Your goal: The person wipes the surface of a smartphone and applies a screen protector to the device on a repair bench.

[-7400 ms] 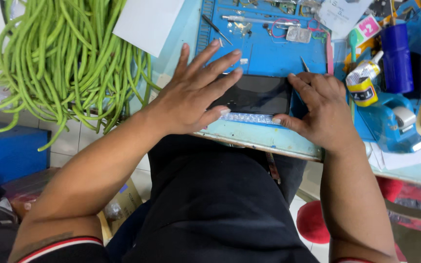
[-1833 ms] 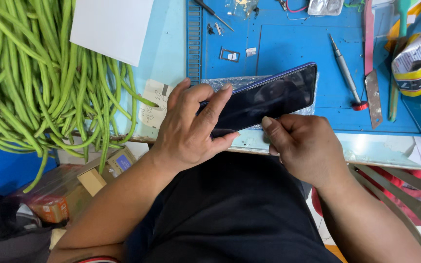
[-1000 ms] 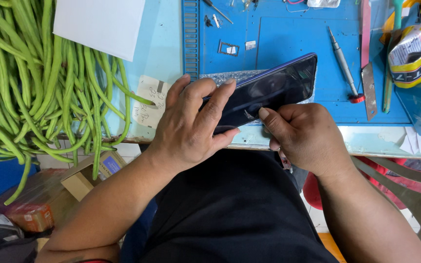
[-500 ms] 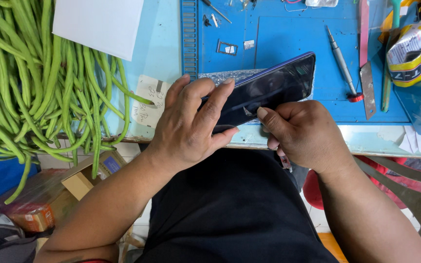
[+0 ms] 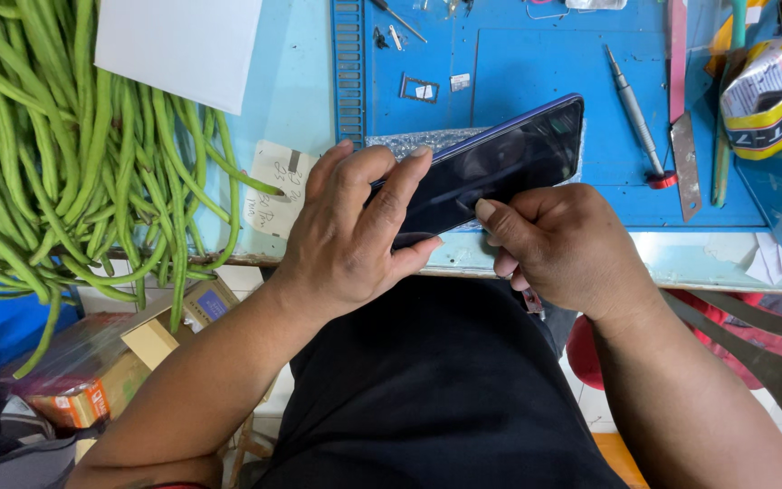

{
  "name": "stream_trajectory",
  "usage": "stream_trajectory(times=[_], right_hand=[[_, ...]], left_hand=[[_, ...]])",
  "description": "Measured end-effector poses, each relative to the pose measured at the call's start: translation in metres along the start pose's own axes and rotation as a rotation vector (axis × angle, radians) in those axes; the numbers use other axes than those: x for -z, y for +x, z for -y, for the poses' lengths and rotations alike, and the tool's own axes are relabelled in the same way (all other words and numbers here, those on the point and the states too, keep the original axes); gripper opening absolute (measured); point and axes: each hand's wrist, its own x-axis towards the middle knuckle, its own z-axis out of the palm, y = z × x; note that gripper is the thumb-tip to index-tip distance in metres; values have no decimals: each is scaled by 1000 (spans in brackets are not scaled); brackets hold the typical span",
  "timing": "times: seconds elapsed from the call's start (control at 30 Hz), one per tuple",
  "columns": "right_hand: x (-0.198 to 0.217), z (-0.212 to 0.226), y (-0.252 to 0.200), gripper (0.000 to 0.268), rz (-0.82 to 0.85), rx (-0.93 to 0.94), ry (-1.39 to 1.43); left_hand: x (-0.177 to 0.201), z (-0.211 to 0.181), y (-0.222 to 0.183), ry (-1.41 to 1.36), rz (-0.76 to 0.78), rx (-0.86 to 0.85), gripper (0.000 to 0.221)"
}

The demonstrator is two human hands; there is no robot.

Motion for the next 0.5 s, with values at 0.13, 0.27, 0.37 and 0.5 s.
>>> stream_trajectory(times=[0.13,0.27,0.37,0.5], right_hand=[[-1,0,0,44,-3,-24,-5],[-1,-1,0,44,-16,9,-10],[-1,0,0,43,-7,-8,-17],[-1,1,-1,44,-9,-29,-8]], left_hand=[[0,0,-1,-1,4,0,105],[-1,0,-1,9,6,0,106],[-1,0,-1,8,3,0,106],[0,-1,-1,14,0,-3,106]])
